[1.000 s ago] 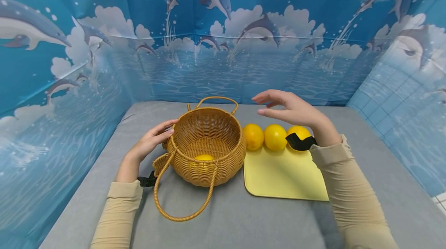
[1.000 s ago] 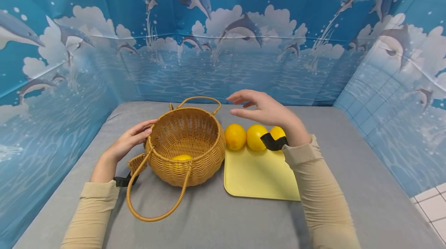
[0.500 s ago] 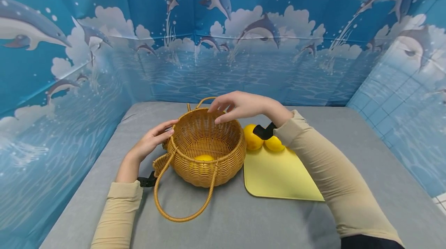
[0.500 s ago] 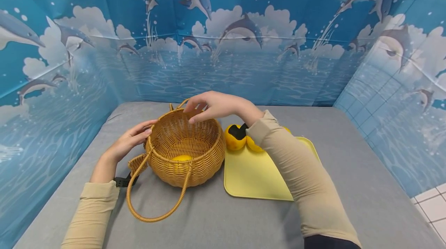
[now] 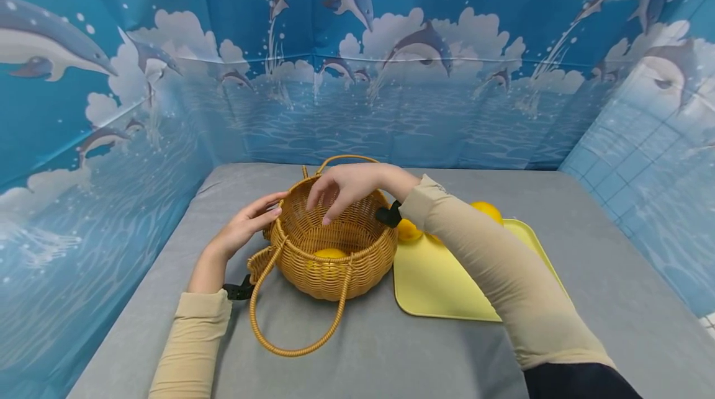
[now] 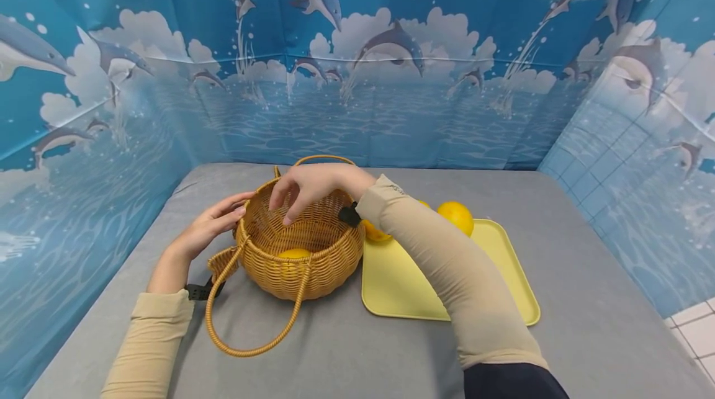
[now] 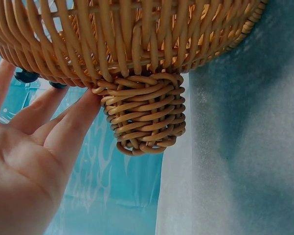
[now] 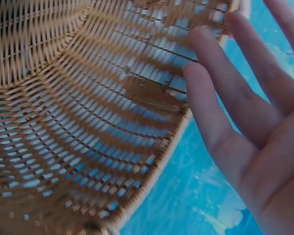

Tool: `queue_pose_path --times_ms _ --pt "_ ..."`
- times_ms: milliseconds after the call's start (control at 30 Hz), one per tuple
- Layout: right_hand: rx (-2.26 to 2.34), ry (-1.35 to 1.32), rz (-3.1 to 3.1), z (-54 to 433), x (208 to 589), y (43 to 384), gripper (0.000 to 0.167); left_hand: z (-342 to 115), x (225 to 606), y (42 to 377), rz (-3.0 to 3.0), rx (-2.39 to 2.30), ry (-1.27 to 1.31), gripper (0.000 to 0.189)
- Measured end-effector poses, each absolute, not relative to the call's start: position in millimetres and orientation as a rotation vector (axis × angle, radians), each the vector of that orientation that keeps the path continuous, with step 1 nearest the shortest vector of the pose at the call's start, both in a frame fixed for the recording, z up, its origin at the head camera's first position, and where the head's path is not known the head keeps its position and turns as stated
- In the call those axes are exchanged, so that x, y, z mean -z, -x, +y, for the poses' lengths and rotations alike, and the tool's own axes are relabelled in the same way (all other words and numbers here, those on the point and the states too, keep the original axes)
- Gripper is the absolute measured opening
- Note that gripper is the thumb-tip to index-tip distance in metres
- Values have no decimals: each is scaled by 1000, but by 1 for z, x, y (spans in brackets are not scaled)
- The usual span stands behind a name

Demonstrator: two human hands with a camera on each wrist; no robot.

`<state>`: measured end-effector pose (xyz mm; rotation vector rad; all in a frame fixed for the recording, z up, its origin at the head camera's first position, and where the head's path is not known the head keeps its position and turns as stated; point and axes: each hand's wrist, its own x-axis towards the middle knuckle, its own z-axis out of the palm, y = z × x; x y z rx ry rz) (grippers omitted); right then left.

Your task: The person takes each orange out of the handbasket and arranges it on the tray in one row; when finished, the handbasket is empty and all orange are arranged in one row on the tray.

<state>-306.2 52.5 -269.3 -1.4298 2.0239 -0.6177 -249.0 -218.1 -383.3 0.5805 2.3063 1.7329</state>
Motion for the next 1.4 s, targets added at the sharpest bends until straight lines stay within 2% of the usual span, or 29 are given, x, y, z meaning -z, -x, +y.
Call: queue_pose_path --times_ms 1067,1400 --pt "664 1249 1770 28 322 322 38 -215 382 247 2320 -1742 -577 48" --pt "583 1156 1757 27 333 325 31 -216 382 247 2331 -1744 -580 49"
